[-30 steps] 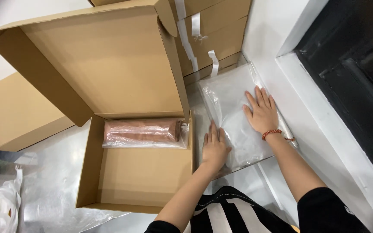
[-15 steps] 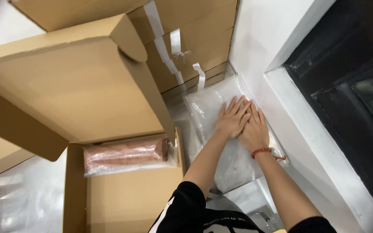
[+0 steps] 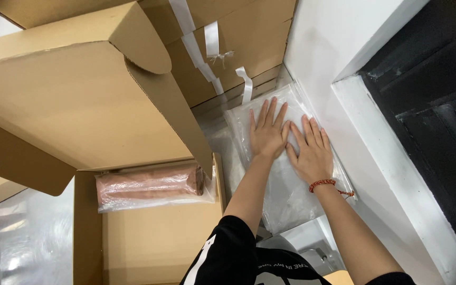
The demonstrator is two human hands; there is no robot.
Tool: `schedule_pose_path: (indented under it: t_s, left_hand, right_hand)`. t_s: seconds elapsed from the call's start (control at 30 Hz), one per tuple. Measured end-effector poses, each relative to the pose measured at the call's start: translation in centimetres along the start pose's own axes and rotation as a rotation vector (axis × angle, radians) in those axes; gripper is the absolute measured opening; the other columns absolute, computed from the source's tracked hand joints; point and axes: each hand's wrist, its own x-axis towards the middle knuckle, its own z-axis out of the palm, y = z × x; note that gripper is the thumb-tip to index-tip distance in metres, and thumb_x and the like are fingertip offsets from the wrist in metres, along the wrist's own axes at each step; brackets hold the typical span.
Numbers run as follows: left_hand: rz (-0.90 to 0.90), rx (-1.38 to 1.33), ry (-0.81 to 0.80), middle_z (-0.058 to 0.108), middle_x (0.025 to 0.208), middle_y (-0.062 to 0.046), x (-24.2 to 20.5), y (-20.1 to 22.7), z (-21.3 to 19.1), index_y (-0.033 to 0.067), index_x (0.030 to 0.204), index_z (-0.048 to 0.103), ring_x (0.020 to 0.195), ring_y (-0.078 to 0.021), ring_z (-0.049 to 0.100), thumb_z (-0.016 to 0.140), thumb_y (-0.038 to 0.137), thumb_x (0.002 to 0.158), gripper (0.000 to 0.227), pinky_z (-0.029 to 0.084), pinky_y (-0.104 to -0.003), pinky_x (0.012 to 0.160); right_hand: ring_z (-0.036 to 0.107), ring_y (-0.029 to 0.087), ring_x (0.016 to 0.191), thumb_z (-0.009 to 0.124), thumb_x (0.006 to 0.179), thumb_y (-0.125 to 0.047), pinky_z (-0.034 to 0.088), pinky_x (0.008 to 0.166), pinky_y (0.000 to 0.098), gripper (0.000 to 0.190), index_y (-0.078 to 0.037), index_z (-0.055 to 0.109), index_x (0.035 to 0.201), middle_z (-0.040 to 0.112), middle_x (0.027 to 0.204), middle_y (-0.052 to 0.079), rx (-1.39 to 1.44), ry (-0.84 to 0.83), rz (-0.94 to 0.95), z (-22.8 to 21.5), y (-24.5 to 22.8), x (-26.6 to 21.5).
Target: Packing various clothing items into cardboard boxes and hanging garments on a clothing rack
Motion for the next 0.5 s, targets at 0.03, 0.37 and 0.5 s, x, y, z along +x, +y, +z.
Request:
schedule_pose_path:
  t_s: [0.03, 0.37, 0.5]
  left_hand:
    - [-0.002, 0.0, 0.001, 0.029, 0.179, 0.002, 0.0, -0.1, -0.2, 0.0382, 0.167, 0.038, 0.167, -0.0197, 0.019, 0.033, 0.054, 0.113, 0.056, 0.002, -0.058, 0.135]
    - [0.009, 0.098, -0.217, 0.009, 0.182, 0.014, 0.5, -1.8, -3.2, 0.057, 0.166, 0.02, 0.168, -0.0219, -0.001, 0.025, 0.063, 0.112, 0.055, -0.004, -0.081, 0.122]
    - [-0.053, 0.119, -0.204, 0.011, 0.181, 0.015, 0.4, -2.9, -3.5, 0.0591, 0.165, 0.02, 0.168, -0.022, 0.0, 0.023, 0.06, 0.113, 0.052, -0.004, -0.082, 0.121]
  right_hand:
    - [0.009, 0.022, 0.167, 0.036, 0.108, -0.056, -0.003, 0.135, 0.0408, 0.065, -0.033, 0.032, 0.169, 0.015, 0.182, 0.002, 0.0, 0.0, -0.002, 0.1, 0.0, 0.1]
    - [0.009, 0.021, 0.167, 0.034, 0.109, -0.061, -0.003, 0.134, 0.0409, 0.064, -0.038, 0.031, 0.169, 0.016, 0.182, 0.0, 0.037, 0.02, 0.003, 0.5, 0.1, 0.0]
    - [0.009, 0.021, 0.167, 0.031, 0.109, -0.062, -0.003, 0.134, 0.0417, 0.065, -0.038, 0.029, 0.17, 0.016, 0.182, 0.001, 0.036, 0.004, 0.008, 0.5, 0.1, 0.0]
